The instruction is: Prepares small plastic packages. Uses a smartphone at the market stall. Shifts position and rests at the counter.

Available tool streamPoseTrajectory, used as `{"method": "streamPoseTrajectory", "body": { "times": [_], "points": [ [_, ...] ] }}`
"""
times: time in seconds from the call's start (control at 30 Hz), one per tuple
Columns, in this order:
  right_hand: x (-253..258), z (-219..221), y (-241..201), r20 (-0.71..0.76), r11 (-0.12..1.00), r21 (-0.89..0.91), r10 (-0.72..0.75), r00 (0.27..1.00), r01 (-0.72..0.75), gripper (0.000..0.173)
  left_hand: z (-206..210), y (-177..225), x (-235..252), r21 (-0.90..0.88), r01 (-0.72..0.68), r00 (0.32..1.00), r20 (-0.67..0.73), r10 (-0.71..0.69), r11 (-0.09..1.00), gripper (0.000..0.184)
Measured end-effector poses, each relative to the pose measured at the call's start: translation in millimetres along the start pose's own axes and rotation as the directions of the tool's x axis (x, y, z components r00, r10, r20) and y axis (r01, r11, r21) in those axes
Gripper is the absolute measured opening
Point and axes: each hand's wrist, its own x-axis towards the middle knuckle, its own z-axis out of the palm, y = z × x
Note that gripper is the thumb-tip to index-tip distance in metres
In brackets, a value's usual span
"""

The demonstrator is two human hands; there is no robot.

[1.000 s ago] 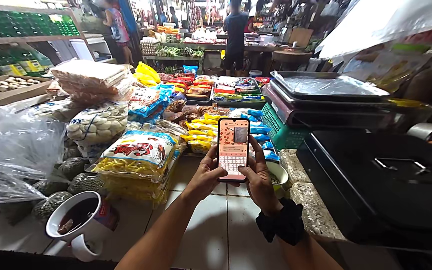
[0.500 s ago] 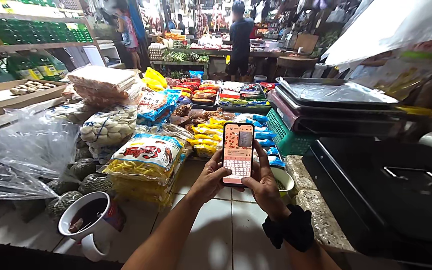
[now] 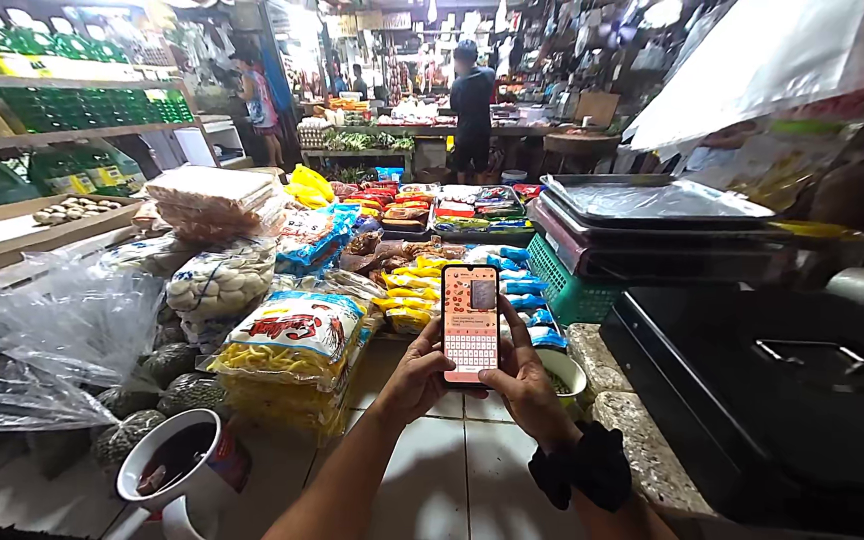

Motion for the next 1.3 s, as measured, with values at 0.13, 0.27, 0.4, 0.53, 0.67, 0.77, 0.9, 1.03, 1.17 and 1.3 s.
{"method": "streamPoseTrajectory", "body": {
  "times": [0.13, 0.27, 0.4, 0.53, 0.67, 0.77, 0.9, 1.03, 1.17, 1.3],
  "points": [
    [0.1, -0.1, 0.4, -0.01, 0.999, 0.021, 0.026, 1.0, -0.026, 0.098, -2.4, 0.4, 0.7, 0.013, 0.016, 1.0, 0.004, -0.016, 1.0, 0.058],
    [0.9, 1.9, -0.3, -0.04, 0.997, 0.057, 0.059, 0.997, -0.057, 0.094, -3.3, -0.5, 1.2, 0.012, 0.024, 1.0, 0.002, -0.024, 1.0, 0.051],
    [0.8, 0.8, 2.5, -0.037, 1.0, -0.001, 0.031, 0.999, -0.031, 0.097, -2.1, -0.4, 1.0, 0.017, 0.033, 0.999, -0.01, -0.032, 0.999, 0.051],
    [-0.2, 2.3, 1.1, -0.03, 1.0, -0.024, 0.015, 0.999, -0.016, 0.099, -1.1, 0.1, 0.6, 0.017, 0.036, 0.999, -0.02, -0.036, 0.999, 0.051],
    [0.4, 2.1, 1.2, -0.025, 1.0, -0.022, 0.012, 1.0, -0.013, 0.099, -1.6, -0.4, 1.1, 0.005, 0.035, 0.999, -0.013, -0.035, 0.999, 0.053],
    [0.3, 1.6, 2.0, -0.018, 1.0, -0.014, 0.009, 1.0, -0.009, 0.1, -1.9, -1.1, 0.9, -0.013, 0.029, 0.999, -0.016, -0.03, 0.999, 0.054],
    [0.8, 2.3, -0.4, -0.027, 0.999, -0.027, 0.017, 0.999, -0.018, 0.1, -0.7, -0.6, 1.0, -0.019, 0.028, 0.999, -0.02, -0.028, 0.999, 0.053],
    [0.4, 3.5, -1.2, -0.043, 1.0, -0.017, 0.022, 0.999, -0.022, 0.098, -0.5, -1.5, 0.5, -0.023, 0.034, 0.999, -0.023, -0.034, 0.999, 0.051],
    [0.5, 3.4, -1.7, -0.041, 0.999, -0.025, 0.02, 0.999, -0.021, 0.099, -0.1, -1.4, 1.1, -0.028, 0.029, 0.999, -0.022, -0.029, 0.999, 0.053],
    [-0.4, 3.7, -2.1, -0.035, 0.999, -0.053, 0.01, 0.999, -0.012, 0.099, 0.5, -0.6, 0.7, -0.032, 0.025, 1.0, -0.015, -0.025, 0.999, 0.05]
  ]
}}
